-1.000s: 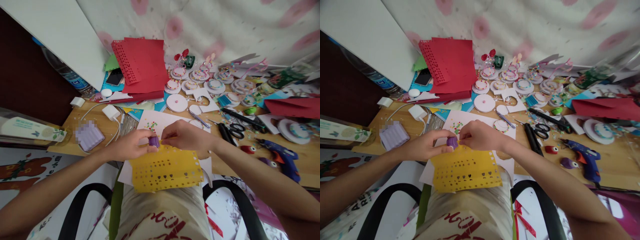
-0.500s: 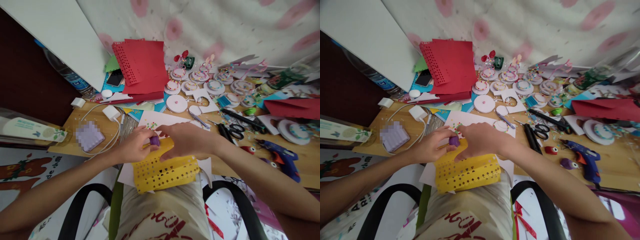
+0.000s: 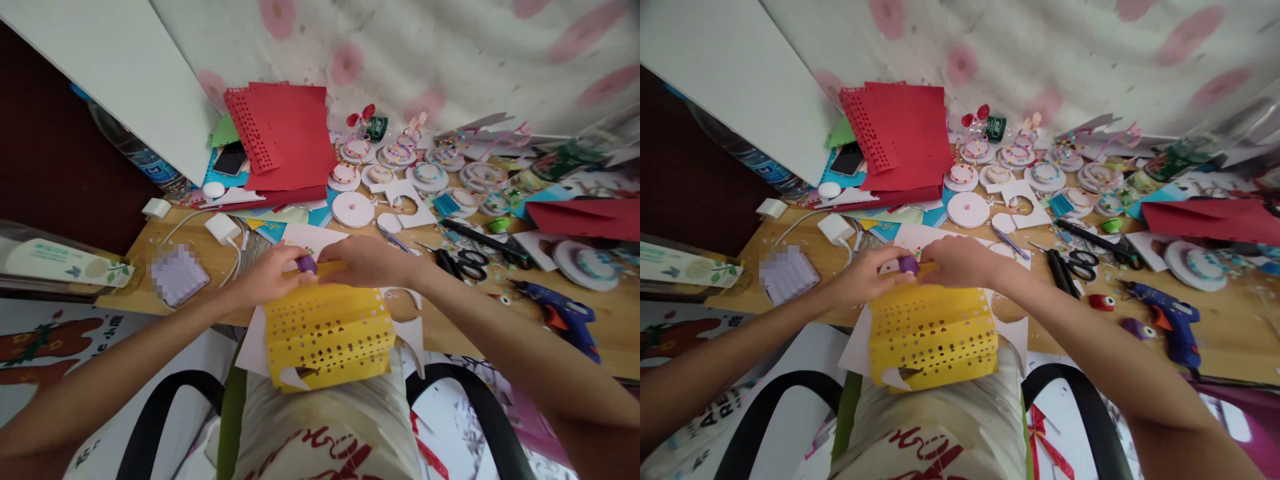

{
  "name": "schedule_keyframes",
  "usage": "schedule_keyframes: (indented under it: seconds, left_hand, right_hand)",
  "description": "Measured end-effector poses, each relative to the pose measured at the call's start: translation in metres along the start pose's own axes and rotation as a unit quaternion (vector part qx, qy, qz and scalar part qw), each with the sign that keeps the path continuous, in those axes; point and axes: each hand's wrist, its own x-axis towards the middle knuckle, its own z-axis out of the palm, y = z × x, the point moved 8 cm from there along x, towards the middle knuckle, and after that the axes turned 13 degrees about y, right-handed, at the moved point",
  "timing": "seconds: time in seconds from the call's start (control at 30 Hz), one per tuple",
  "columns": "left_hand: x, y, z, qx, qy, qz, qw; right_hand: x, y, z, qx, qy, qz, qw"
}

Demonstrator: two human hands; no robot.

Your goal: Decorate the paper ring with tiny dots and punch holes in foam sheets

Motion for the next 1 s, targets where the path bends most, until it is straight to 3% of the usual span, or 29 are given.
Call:
schedule_keyframes:
  seconds: [0.23,0.37,0.57,0.73,0.87,1.0]
  left_hand:
    - [-0.003,-0.034,-0.016,-0.169,0.027,-0.191,0.967]
    - [-0.007,-0.038,-0.013,-0.218,0.036,-0.218,0.951]
    - [-0.016,-0.028,0.01,-0.348,-0.079,-0.289,0.889]
    - [-0.015,-0.012,0.007,-0.278,-0.1,-0.25,0.922]
    - [-0.017,-0.007,0.005,-0.262,-0.109,-0.237,0.929]
    - [-0.019,-0.01,0.003,-0.262,-0.101,-0.243,0.929]
  right_hand:
    - [-0.006,0.02,0.007,0.061,0.027,0.02,0.998]
    - [-0.006,0.008,0.005,0.12,0.023,0.004,0.993]
    - [-0.008,0.001,-0.001,0.156,0.017,0.017,0.988]
    - [-0.012,-0.001,-0.001,0.178,0.01,0.01,0.984]
    - [-0.017,0.009,0.002,0.191,-0.03,0.02,0.981]
    - [-0.02,0.017,0.0,0.183,-0.03,0.02,0.983]
